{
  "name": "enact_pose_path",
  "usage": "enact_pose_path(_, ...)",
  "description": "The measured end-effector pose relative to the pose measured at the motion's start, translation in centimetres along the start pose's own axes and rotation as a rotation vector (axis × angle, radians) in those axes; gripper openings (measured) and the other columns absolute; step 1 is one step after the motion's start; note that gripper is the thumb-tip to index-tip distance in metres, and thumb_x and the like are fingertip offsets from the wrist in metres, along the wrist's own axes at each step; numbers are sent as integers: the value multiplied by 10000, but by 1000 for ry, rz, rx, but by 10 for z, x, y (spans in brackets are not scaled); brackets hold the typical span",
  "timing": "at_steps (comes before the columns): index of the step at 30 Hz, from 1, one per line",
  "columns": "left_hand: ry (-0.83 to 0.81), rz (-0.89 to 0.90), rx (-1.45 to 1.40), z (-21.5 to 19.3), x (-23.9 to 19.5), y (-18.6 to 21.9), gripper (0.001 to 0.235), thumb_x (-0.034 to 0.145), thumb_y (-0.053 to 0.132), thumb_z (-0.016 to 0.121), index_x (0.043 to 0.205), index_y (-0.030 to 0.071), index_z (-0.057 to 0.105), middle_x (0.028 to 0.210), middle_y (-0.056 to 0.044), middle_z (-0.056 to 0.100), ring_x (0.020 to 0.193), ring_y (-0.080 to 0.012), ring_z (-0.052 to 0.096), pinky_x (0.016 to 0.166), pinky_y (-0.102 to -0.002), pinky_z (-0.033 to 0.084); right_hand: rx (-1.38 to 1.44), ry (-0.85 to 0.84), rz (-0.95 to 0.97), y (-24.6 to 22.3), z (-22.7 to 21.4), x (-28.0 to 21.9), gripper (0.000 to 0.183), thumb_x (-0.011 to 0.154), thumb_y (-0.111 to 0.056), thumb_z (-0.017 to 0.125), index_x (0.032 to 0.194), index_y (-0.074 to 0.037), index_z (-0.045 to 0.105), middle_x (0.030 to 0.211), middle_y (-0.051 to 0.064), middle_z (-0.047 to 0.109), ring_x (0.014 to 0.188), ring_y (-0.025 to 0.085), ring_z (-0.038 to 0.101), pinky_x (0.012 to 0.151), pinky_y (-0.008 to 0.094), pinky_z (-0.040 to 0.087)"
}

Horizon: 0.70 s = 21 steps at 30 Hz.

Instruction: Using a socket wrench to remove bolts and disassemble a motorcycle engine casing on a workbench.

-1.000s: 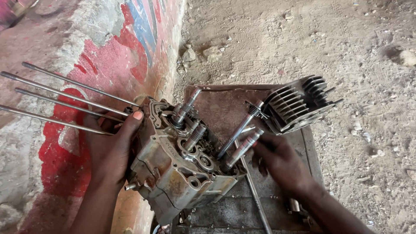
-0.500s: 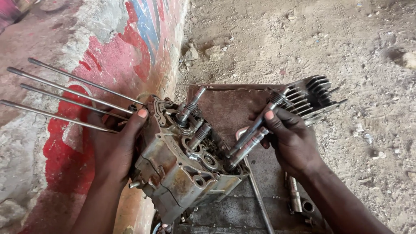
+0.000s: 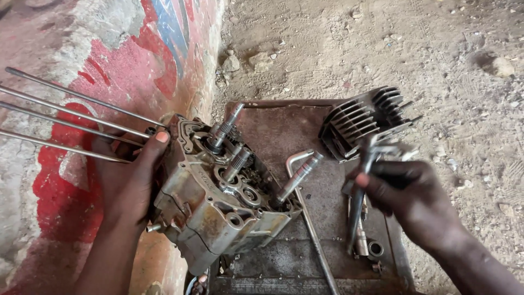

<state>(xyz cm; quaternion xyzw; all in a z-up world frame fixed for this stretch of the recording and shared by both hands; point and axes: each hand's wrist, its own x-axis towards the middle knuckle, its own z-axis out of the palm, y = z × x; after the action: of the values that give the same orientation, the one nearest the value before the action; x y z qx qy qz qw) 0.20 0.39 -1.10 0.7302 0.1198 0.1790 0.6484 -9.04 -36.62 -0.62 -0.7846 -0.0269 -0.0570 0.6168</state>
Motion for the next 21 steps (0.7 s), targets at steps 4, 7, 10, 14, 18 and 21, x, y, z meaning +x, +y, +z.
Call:
enact_pose_path(4,17,43,-10,-2,6,-12,617,777,287,839,1239,124,465,1184,-58,715,1041,-143,709,876,-285,591,-361,-124,451,50,-4,-24,481,884,-157,904,530,-24,607,533,29,465,498,141,407,472,336,271)
enact_pose_path(7,74,10,-2,0,6,-13,559,755,248,854,1183,146,510,1091,-39,730,948,-131,706,808,-275,577,-675,-243,450,71,4,-38,512,828,-371,886,512,-85,604,508,27,510,514,130,442,540,359,377)
enact_pose_path(10,33,17,-73,0,2,-7,593,772,220,843,1229,146,471,1125,-52,697,1004,-140,692,870,-276,569,-1028,-325,600,70,26,-42,350,847,-553,703,853,-208,763,860,32,810,760,235,781,713,406,576)
enact_pose_path(14,11,-1,5,1,-2,6,730,756,291,822,1353,109,443,1272,-84,667,1124,-186,686,926,-316,573,-1090,-341,487,101,28,-45,291,821,-564,711,825,-273,718,817,5,775,808,256,734,733,439,513)
enact_pose_path(18,14,-54,5,1,-2,6,676,765,283,810,1321,115,465,1225,-70,691,1076,-167,697,885,-302,577,-1199,-407,575,60,33,-26,349,819,-629,700,927,-298,719,967,14,774,920,246,759,780,425,583)
enact_pose_path(21,-2,-47,-35,0,-2,5,638,768,256,811,1292,117,475,1209,-73,701,1075,-164,699,899,-296,576,-1045,-332,555,38,43,-11,451,824,-637,749,734,-206,657,764,34,685,749,212,649,690,400,500)
